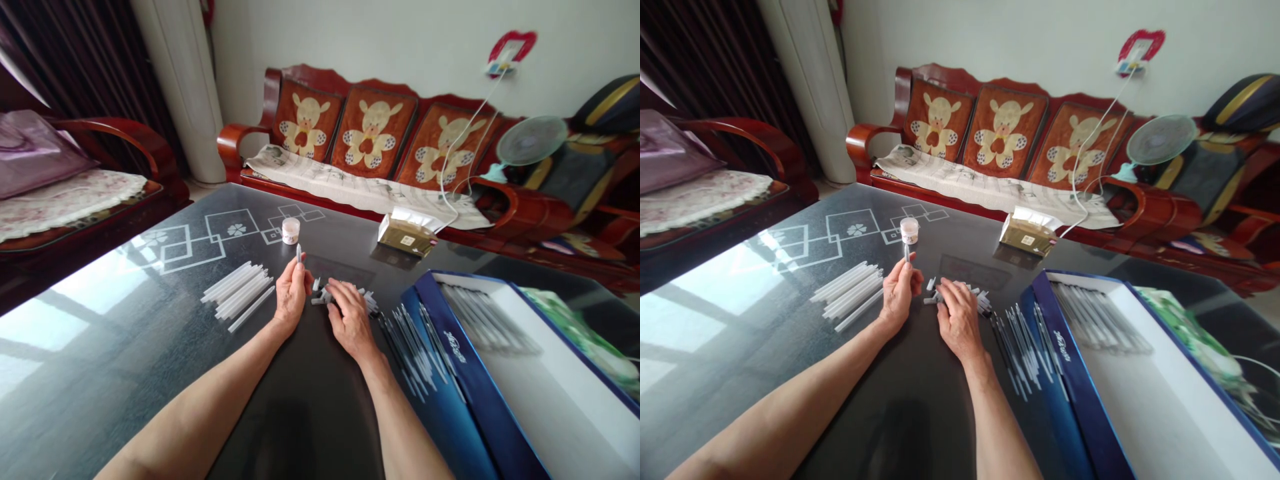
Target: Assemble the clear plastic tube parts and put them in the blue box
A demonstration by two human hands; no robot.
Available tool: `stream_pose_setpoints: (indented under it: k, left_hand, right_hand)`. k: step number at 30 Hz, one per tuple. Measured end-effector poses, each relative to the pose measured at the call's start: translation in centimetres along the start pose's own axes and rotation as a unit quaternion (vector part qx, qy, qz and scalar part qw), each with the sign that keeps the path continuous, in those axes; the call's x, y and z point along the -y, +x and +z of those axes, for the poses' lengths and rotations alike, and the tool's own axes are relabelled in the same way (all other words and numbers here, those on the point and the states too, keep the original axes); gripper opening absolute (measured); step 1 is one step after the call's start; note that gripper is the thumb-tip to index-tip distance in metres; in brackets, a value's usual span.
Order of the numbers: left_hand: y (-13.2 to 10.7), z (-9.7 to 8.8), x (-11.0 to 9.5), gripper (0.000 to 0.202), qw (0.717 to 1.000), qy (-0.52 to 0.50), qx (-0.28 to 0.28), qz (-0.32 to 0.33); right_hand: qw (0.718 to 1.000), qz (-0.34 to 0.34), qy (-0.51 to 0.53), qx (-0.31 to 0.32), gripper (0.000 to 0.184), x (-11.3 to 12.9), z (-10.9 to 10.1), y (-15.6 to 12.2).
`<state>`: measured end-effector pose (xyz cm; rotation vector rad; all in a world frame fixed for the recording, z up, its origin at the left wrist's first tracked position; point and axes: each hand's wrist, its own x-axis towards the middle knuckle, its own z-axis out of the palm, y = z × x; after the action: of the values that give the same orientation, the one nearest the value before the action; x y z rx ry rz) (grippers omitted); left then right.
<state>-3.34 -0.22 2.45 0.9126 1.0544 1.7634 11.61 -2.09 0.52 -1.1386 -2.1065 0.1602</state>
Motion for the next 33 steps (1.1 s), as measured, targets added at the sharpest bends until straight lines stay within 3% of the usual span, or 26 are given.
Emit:
stream_pose_setpoints:
  k: [4, 9, 16, 20, 23, 30, 33]
  left_hand:
    - [0.1, -0.3, 0.6, 0.048, 0.999, 0.033, 0.000, 0.019]
    - [-0.3, -0.5, 1.3, 0.044, 0.992, 0.107, 0.037, 0.052]
    - [-0.7, -0.6, 1.3, 0.039, 0.978, 0.183, 0.034, 0.094]
    - [-0.7, -0.6, 0.9, 0.037, 0.972, 0.203, 0.032, 0.117]
    - [-0.8, -0.5, 0.7, 0.036, 0.966, 0.225, 0.027, 0.128]
    - [-1.0, -0.7, 1.3, 0.034, 0.960, 0.239, 0.026, 0.143]
    - [-1.0, -0.7, 1.2, 0.033, 0.954, 0.250, 0.024, 0.162]
  right_hand:
    - [0.996, 0.001, -0.057, 0.066, 0.041, 0.3, 0.4, -0.3]
    - [0.998, -0.001, -0.054, 0.036, 0.030, 0.1, 0.5, -0.3]
    - [0.999, 0.003, -0.049, 0.007, 0.022, 0.6, 0.2, -0.1]
    - [0.997, -0.010, -0.067, 0.040, 0.034, 1.5, 0.2, -0.1]
    - [0.995, -0.026, -0.074, 0.062, 0.031, 1.7, 0.3, -0.1]
    - [0.997, -0.028, -0.061, 0.037, 0.025, 1.9, 0.5, -0.1]
    - [1.000, -0.007, -0.025, -0.009, 0.029, 1.8, 0.2, 0.1]
